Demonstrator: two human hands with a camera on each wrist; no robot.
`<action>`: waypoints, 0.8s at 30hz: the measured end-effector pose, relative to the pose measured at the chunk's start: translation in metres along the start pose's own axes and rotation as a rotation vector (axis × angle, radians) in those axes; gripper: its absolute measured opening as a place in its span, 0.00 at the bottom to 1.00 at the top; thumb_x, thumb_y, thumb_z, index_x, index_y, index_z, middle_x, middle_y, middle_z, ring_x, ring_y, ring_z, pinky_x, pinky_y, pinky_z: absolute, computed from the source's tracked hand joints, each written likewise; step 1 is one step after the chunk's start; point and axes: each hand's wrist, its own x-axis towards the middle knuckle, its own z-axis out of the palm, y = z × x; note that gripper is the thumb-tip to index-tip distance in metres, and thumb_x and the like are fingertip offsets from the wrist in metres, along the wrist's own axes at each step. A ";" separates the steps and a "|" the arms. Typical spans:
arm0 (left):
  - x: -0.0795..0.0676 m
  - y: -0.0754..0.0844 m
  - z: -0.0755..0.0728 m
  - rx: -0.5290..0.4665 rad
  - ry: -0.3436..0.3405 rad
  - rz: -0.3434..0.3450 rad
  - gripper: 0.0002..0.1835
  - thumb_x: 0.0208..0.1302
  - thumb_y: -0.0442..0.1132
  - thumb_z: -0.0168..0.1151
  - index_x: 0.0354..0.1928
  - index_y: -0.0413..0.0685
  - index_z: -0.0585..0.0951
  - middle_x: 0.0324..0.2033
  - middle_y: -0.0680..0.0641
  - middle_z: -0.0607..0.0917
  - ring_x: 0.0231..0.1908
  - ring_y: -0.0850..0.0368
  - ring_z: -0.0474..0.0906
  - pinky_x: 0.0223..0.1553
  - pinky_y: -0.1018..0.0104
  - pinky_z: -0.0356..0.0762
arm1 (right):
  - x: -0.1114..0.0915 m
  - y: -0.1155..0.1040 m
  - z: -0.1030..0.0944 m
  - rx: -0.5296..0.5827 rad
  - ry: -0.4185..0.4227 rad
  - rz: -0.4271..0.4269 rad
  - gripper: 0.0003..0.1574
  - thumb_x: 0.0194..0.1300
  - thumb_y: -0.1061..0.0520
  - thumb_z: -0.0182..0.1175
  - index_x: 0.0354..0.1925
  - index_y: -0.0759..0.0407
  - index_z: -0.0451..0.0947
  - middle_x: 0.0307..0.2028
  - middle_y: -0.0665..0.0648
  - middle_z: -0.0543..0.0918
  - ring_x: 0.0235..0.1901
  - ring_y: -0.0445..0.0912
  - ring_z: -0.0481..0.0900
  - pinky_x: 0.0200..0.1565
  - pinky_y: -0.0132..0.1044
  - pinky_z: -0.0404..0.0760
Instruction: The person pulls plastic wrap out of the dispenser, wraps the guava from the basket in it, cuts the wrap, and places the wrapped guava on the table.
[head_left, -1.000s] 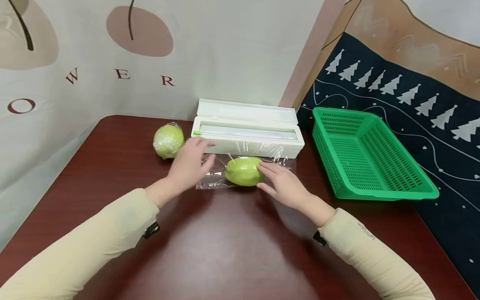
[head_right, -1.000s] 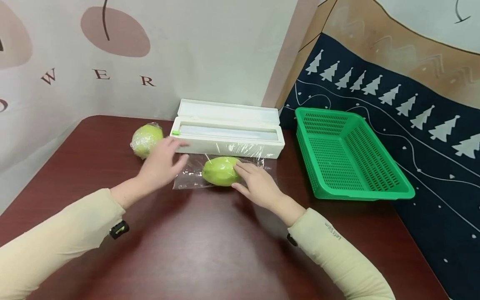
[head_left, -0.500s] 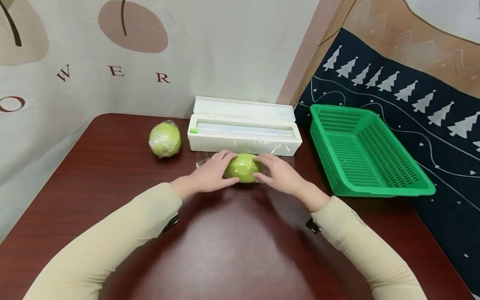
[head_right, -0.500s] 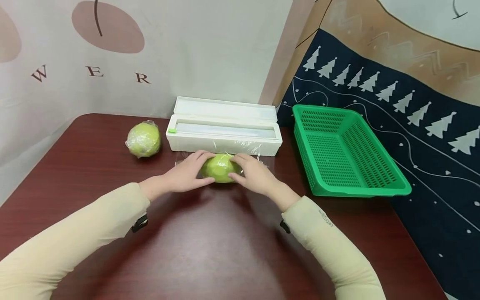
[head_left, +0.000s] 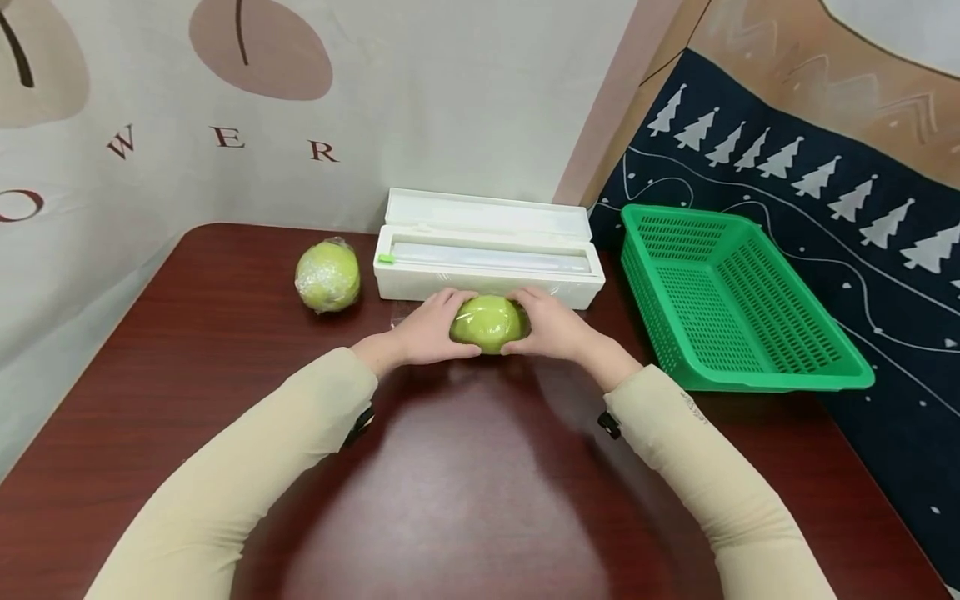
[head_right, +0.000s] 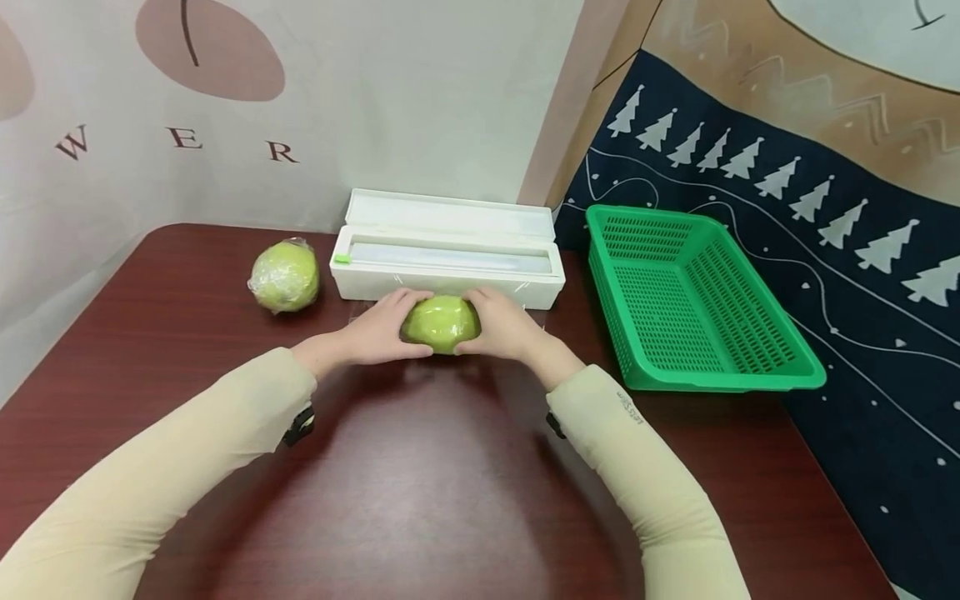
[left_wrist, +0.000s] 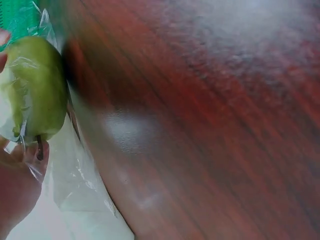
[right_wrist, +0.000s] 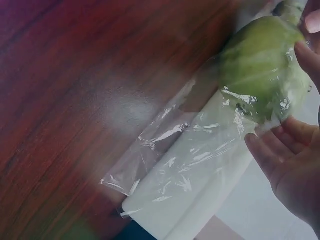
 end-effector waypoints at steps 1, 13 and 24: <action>0.001 0.000 0.000 -0.010 -0.010 -0.001 0.46 0.51 0.53 0.67 0.69 0.47 0.58 0.59 0.40 0.66 0.59 0.45 0.63 0.60 0.48 0.66 | 0.001 0.001 0.000 -0.001 -0.013 0.009 0.45 0.47 0.46 0.72 0.58 0.64 0.67 0.53 0.60 0.74 0.53 0.51 0.73 0.56 0.44 0.74; 0.003 -0.008 -0.001 -0.038 -0.011 -0.024 0.46 0.55 0.40 0.67 0.71 0.41 0.52 0.63 0.36 0.63 0.65 0.42 0.59 0.65 0.48 0.60 | 0.015 0.013 0.004 0.011 -0.038 -0.012 0.52 0.42 0.48 0.76 0.60 0.64 0.63 0.56 0.61 0.73 0.56 0.52 0.71 0.60 0.45 0.69; 0.007 -0.011 0.000 -0.125 0.038 -0.014 0.37 0.56 0.40 0.67 0.61 0.33 0.59 0.57 0.33 0.66 0.59 0.41 0.65 0.63 0.50 0.63 | 0.014 0.027 0.012 0.335 0.027 0.074 0.46 0.41 0.56 0.76 0.57 0.64 0.67 0.52 0.62 0.76 0.53 0.54 0.75 0.56 0.45 0.74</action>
